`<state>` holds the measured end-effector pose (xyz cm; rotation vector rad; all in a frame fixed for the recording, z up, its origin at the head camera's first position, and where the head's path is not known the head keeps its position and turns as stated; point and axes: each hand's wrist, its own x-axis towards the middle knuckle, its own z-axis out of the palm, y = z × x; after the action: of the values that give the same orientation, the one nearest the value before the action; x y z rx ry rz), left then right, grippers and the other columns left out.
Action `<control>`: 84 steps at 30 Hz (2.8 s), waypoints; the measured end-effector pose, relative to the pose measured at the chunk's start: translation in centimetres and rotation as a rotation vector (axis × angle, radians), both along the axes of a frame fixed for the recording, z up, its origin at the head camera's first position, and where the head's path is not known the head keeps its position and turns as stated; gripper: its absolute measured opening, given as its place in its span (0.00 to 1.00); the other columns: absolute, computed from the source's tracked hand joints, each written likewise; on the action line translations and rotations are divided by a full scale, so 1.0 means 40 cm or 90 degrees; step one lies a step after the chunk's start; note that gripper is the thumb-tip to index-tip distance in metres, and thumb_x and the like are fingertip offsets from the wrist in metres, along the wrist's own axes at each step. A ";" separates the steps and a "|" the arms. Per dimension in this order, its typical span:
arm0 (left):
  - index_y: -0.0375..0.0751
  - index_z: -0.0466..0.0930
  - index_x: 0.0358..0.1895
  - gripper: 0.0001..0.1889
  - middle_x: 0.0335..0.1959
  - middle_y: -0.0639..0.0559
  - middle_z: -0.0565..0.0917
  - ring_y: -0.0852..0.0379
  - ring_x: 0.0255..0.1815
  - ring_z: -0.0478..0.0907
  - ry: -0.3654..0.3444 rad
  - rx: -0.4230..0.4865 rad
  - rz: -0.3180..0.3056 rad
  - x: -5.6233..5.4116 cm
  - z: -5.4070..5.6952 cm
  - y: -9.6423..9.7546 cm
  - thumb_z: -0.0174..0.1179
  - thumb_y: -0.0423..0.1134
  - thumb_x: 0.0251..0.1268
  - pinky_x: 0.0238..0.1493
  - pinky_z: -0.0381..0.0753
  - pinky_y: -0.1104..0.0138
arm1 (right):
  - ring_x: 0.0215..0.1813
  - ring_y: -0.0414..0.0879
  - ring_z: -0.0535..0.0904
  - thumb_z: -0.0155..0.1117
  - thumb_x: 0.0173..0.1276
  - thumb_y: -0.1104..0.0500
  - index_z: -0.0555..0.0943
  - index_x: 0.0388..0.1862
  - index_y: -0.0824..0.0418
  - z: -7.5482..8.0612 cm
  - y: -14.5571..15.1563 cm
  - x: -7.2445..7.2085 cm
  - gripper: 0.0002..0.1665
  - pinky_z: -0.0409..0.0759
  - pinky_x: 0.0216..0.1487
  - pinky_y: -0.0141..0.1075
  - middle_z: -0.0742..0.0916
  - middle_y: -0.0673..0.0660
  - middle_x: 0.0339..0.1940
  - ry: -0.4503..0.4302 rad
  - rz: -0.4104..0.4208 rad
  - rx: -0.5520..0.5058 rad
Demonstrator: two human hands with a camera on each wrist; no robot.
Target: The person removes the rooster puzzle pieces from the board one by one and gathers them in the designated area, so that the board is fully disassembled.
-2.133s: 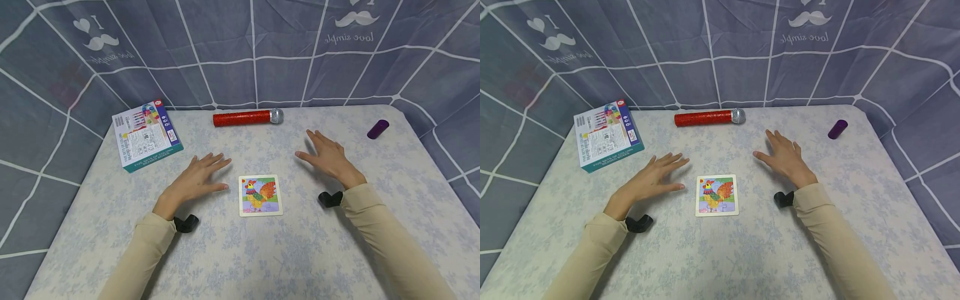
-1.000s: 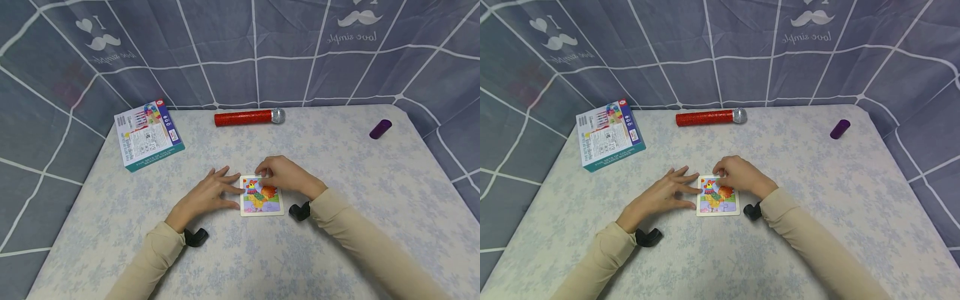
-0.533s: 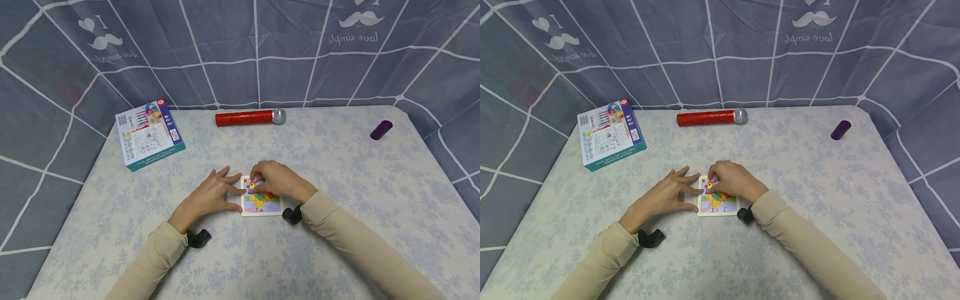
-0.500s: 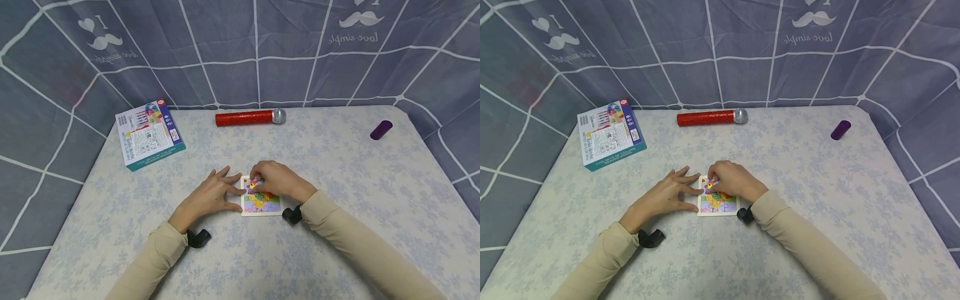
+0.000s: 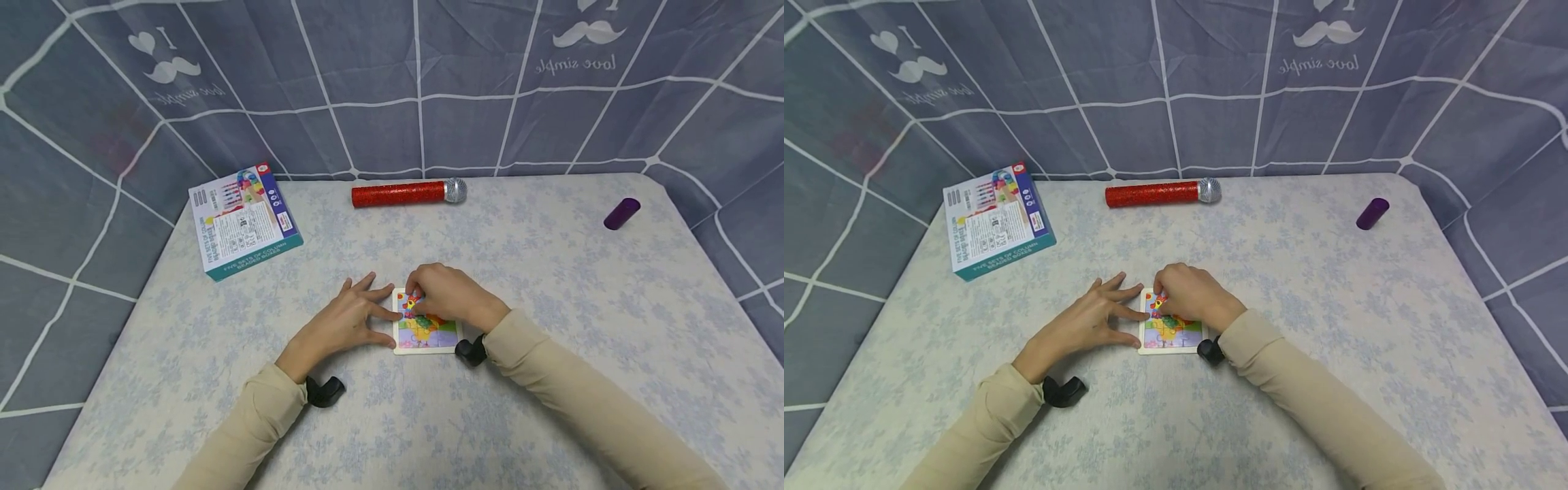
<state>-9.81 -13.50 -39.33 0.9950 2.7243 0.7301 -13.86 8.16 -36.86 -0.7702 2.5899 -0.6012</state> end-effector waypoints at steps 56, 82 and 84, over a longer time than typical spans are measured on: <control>0.49 0.87 0.52 0.25 0.70 0.41 0.69 0.29 0.75 0.49 -0.049 -0.011 -0.009 -0.005 0.004 -0.002 0.76 0.50 0.47 0.62 0.48 0.27 | 0.32 0.42 0.78 0.78 0.57 0.55 0.86 0.42 0.60 0.016 -0.025 -0.015 0.16 0.79 0.37 0.38 0.86 0.50 0.35 0.043 0.052 0.056; 0.50 0.87 0.53 0.25 0.71 0.43 0.68 0.30 0.76 0.48 -0.043 -0.027 -0.016 -0.004 0.002 0.001 0.74 0.52 0.49 0.64 0.47 0.27 | 0.22 0.40 0.77 0.73 0.61 0.63 0.81 0.39 0.60 0.005 -0.012 -0.024 0.10 0.75 0.31 0.34 0.81 0.49 0.28 -0.033 0.027 0.001; 0.50 0.87 0.53 0.25 0.71 0.43 0.68 0.30 0.75 0.49 -0.042 -0.028 -0.015 -0.004 0.002 0.001 0.74 0.52 0.49 0.64 0.48 0.27 | 0.25 0.40 0.77 0.74 0.60 0.63 0.81 0.38 0.60 0.004 -0.011 -0.024 0.10 0.75 0.31 0.34 0.81 0.49 0.28 -0.024 0.028 -0.003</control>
<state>-9.97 -13.45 -39.25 0.9743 2.6551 0.6839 -14.82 7.70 -36.70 -0.8068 2.5314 -0.6026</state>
